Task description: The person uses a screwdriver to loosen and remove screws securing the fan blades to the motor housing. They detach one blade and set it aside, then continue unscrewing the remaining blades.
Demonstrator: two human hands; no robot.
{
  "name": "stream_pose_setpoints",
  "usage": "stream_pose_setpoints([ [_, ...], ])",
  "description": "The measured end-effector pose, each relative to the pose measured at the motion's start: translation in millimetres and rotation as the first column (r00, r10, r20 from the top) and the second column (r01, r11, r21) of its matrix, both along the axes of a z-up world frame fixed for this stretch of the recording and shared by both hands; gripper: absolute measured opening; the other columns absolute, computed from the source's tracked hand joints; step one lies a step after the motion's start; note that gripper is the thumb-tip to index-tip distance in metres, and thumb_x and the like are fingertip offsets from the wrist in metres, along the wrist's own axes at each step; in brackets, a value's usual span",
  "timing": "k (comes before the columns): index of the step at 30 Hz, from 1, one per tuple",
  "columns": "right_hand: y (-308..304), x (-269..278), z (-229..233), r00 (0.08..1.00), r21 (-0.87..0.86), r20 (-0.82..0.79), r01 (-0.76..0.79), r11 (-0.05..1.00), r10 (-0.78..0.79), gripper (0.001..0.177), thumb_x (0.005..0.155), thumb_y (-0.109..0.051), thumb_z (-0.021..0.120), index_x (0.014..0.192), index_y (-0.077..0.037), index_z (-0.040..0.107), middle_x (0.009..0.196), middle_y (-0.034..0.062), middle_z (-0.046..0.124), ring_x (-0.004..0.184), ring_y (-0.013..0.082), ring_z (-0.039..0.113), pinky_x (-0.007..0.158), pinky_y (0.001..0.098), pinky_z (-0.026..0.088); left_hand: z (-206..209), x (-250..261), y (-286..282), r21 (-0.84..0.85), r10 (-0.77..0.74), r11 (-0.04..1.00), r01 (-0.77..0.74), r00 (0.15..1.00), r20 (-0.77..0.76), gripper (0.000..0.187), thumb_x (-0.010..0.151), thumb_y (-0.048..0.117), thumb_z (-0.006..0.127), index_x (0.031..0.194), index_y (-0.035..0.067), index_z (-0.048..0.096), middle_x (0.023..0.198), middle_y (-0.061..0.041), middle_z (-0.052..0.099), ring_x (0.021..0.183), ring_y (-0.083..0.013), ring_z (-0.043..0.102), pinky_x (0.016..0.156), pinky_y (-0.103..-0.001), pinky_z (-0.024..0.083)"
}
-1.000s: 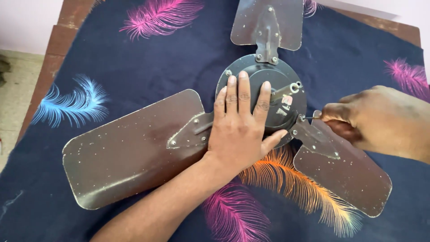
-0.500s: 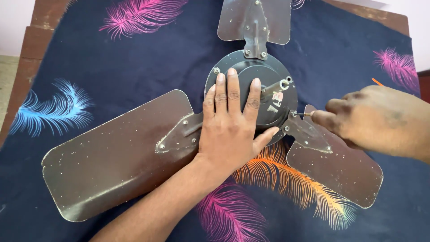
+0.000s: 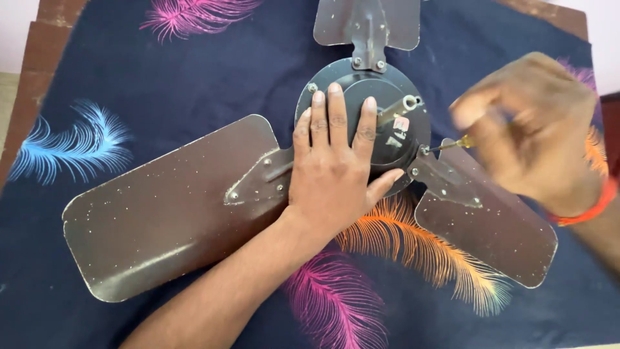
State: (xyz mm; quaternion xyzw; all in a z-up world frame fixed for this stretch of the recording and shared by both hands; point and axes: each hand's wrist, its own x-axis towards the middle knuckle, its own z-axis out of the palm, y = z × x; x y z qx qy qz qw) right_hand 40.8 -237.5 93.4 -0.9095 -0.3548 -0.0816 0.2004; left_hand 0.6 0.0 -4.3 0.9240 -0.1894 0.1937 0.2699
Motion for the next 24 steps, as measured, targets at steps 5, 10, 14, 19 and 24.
stream_pose_setpoints([
  [5, -5, -17, -43, 0.951, 0.891, -0.288, 0.308, 0.333, -0.109, 0.044, 0.119, -0.043, 0.052, 0.094, -0.007, 0.046, 0.076, 0.007, 0.047, 0.06, 0.017, 0.045, 0.057, 0.0296, 0.039, 1, -1, -1, 0.0, 0.01, 1.0, -0.01, 1.0, 0.014, 0.098, 0.081, 0.062, 0.075, 0.151, 0.0, 0.045, 0.151, -0.041, 0.037, 0.14, -0.0553, 0.041, 0.116, -0.061, 0.031],
  [10, 10, -17, -73, 0.951, 0.956, -0.291, 0.287, -0.059, -0.102, 0.049, 0.112, -0.052, 0.051, 0.091, -0.009, 0.043, 0.068, 0.0039, 0.038, 0.054, 0.0161, 0.038, 0.048, 0.0306, 0.034, -1, 0, -2, -0.004, 0.004, 1.0, -0.004, 1.0, 0.029, 0.096, 0.084, 0.062, 0.075, 0.15, -0.001, 0.045, 0.151, -0.041, 0.037, 0.139, -0.0559, 0.041, 0.115, -0.062, 0.031],
  [14, 25, -26, -79, 0.956, 0.96, -0.273, 0.263, -0.092, -0.111, 0.047, 0.114, -0.049, 0.05, 0.093, -0.007, 0.045, 0.071, 0.0042, 0.039, 0.059, 0.0159, 0.039, 0.055, 0.0304, 0.035, -3, -1, -3, 0.011, 0.009, 1.0, -0.01, 0.999, 0.033, 0.095, 0.086, 0.062, 0.074, 0.151, -0.001, 0.045, 0.151, -0.042, 0.036, 0.138, -0.0565, 0.041, 0.115, -0.063, 0.032],
  [19, 31, -45, -79, 0.954, 0.958, -0.281, 0.273, -0.084, -0.104, 0.045, 0.117, -0.045, 0.048, 0.095, -0.006, 0.047, 0.076, 0.0045, 0.041, 0.066, 0.0157, 0.041, 0.063, 0.0301, 0.037, -4, -1, -4, 0.002, 0.015, 1.0, -0.015, 0.999, 0.035, 0.096, 0.085, 0.063, 0.074, 0.151, -0.001, 0.045, 0.152, -0.041, 0.035, 0.139, -0.0563, 0.04, 0.115, -0.063, 0.032],
  [24, 33, -50, -82, 0.959, 0.958, -0.272, 0.262, -0.116, -0.085, 0.045, 0.12, -0.042, 0.045, 0.095, -0.005, 0.047, 0.078, 0.0045, 0.041, 0.069, 0.0152, 0.039, 0.068, 0.0295, 0.037, -3, -1, -4, 0.0, 0.018, 1.0, -0.018, 1.0, 0.026, 0.097, 0.084, 0.063, 0.075, 0.151, -0.001, 0.045, 0.152, -0.041, 0.035, 0.139, -0.0563, 0.041, 0.115, -0.063, 0.032],
])
